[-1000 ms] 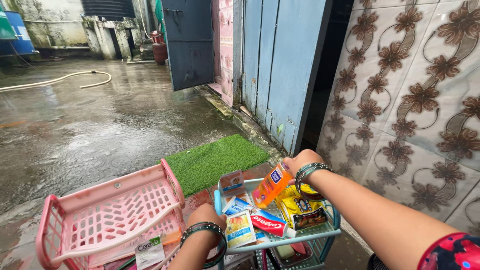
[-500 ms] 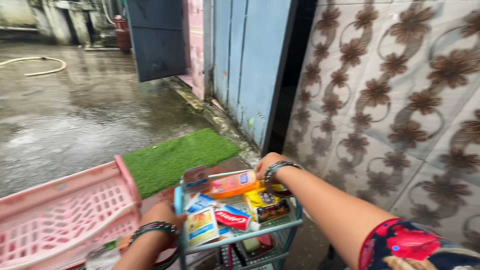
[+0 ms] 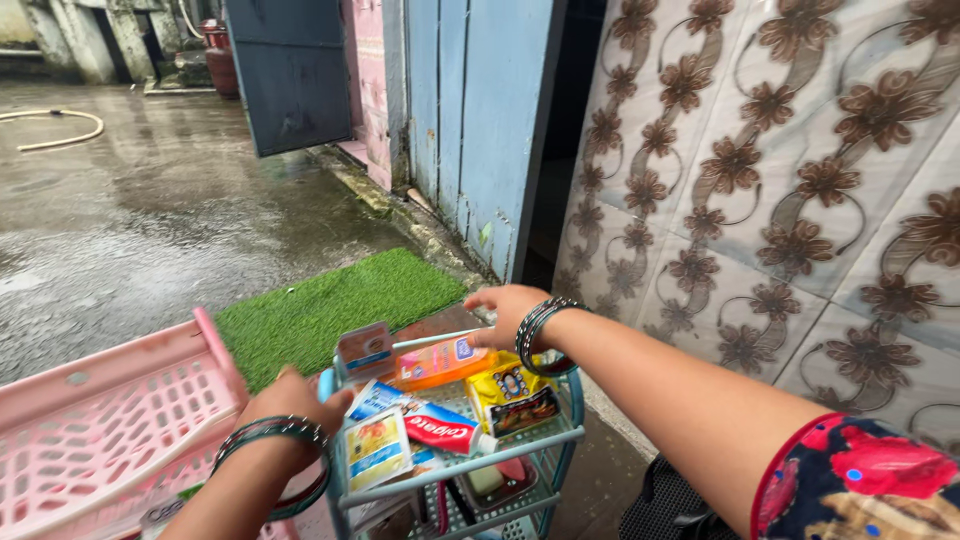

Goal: The person cleans a plastic jar by scrubbing it with a steel wool pad and rinsing it at an outdoor sink.

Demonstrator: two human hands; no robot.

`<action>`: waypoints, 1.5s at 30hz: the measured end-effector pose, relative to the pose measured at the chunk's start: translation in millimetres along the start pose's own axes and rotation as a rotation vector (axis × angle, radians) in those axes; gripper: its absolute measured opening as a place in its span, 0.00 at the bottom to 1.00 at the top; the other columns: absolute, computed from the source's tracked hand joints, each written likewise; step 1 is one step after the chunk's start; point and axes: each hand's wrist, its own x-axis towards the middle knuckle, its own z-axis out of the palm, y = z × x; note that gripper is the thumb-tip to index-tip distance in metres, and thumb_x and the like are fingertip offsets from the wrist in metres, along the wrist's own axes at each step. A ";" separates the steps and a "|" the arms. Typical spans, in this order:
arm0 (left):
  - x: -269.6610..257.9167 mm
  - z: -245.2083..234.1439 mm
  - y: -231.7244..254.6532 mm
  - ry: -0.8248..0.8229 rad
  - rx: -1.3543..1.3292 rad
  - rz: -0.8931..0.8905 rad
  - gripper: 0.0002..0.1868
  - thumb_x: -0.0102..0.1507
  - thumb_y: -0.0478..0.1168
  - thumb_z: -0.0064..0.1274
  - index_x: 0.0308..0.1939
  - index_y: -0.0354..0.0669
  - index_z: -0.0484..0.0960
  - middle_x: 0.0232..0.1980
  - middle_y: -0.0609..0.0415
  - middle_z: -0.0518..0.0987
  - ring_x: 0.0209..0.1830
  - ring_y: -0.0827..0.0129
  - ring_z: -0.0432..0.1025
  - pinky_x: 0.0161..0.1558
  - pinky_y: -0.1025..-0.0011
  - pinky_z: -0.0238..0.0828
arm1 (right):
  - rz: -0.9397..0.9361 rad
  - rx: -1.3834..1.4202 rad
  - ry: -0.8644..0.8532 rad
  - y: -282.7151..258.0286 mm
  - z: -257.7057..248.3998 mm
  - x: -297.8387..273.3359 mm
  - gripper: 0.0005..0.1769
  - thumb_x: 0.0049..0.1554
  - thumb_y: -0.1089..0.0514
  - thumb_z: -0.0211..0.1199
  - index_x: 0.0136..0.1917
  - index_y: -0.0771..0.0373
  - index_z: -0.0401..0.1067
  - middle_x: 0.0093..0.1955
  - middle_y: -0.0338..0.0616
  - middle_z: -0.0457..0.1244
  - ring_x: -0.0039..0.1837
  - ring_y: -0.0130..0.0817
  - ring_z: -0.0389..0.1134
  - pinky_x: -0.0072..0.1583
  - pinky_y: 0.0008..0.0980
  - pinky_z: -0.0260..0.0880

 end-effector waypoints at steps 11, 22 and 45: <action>28.2 32.2 -3.1 -0.063 -0.222 -0.104 0.31 0.60 0.48 0.64 0.64 0.41 0.74 0.52 0.36 0.85 0.43 0.51 0.84 0.40 0.60 0.80 | 0.185 -0.213 -0.140 94.0 37.9 16.8 0.34 0.53 0.65 0.61 0.71 0.44 0.70 0.69 0.48 0.64 0.73 0.51 0.59 0.70 0.44 0.63; 40.6 40.9 -6.6 -0.278 -0.871 -0.260 0.25 0.62 0.34 0.56 0.64 0.51 0.77 0.35 0.49 0.77 0.23 0.65 0.68 0.22 0.63 0.65 | 0.445 0.121 -0.009 107.6 57.7 23.1 0.31 0.51 0.66 0.64 0.68 0.52 0.73 0.64 0.48 0.68 0.63 0.41 0.72 0.62 0.36 0.72; 114.9 103.1 135.8 -0.261 -1.039 0.000 0.27 0.60 0.30 0.56 0.65 0.44 0.80 0.43 0.48 0.84 0.32 0.66 0.74 0.32 0.64 0.70 | 0.741 0.506 0.306 242.8 41.8 2.6 0.26 0.53 0.72 0.62 0.63 0.57 0.80 0.44 0.47 0.73 0.38 0.28 0.73 0.44 0.28 0.72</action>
